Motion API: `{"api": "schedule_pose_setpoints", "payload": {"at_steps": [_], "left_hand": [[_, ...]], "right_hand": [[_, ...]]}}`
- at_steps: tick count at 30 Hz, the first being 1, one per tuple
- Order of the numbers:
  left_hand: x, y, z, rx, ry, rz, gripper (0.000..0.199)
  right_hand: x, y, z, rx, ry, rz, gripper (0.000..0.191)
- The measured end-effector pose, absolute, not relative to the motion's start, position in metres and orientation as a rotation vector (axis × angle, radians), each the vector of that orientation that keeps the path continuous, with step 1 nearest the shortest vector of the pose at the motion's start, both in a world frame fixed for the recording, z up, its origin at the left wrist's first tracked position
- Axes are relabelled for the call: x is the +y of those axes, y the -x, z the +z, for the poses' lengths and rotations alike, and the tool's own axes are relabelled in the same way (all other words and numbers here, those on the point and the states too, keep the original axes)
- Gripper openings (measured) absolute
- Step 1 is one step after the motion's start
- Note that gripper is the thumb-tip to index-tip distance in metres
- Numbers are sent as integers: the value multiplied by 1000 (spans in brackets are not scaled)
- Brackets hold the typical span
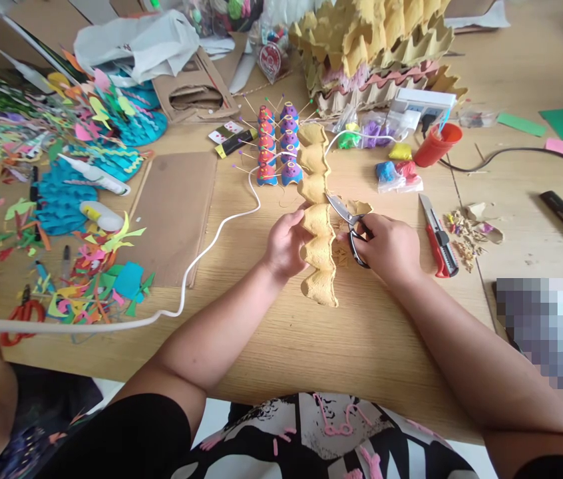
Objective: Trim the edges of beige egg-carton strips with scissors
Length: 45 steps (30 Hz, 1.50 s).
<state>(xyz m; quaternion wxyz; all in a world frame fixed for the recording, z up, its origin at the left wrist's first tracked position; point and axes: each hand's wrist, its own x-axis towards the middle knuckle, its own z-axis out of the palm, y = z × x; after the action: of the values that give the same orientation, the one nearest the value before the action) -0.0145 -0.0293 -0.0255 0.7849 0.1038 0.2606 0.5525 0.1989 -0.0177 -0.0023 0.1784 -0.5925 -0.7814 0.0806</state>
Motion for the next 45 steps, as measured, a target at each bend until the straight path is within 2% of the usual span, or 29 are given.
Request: {"api": "schedule_pose_setpoints", "payload": {"at_steps": [9, 20, 33, 41, 45], "left_hand": [[-28, 15, -25, 580, -221, 1135, 52], [-29, 9, -17, 562, -249, 1244, 54], [-31, 11, -24, 503, -275, 1215, 50], [-29, 11, -23, 508, -330, 1225, 53], [-29, 11, -23, 506, -311, 1210, 47]], "right_hand": [[-20, -196, 1, -2209, 1739, 228, 50], [-20, -197, -1, -2197, 1702, 146, 49], [-19, -200, -7, -2187, 1649, 51, 30], [-16, -202, -4, -2249, 1606, 1, 44], [-16, -203, -4, -2239, 1592, 4, 46]]}}
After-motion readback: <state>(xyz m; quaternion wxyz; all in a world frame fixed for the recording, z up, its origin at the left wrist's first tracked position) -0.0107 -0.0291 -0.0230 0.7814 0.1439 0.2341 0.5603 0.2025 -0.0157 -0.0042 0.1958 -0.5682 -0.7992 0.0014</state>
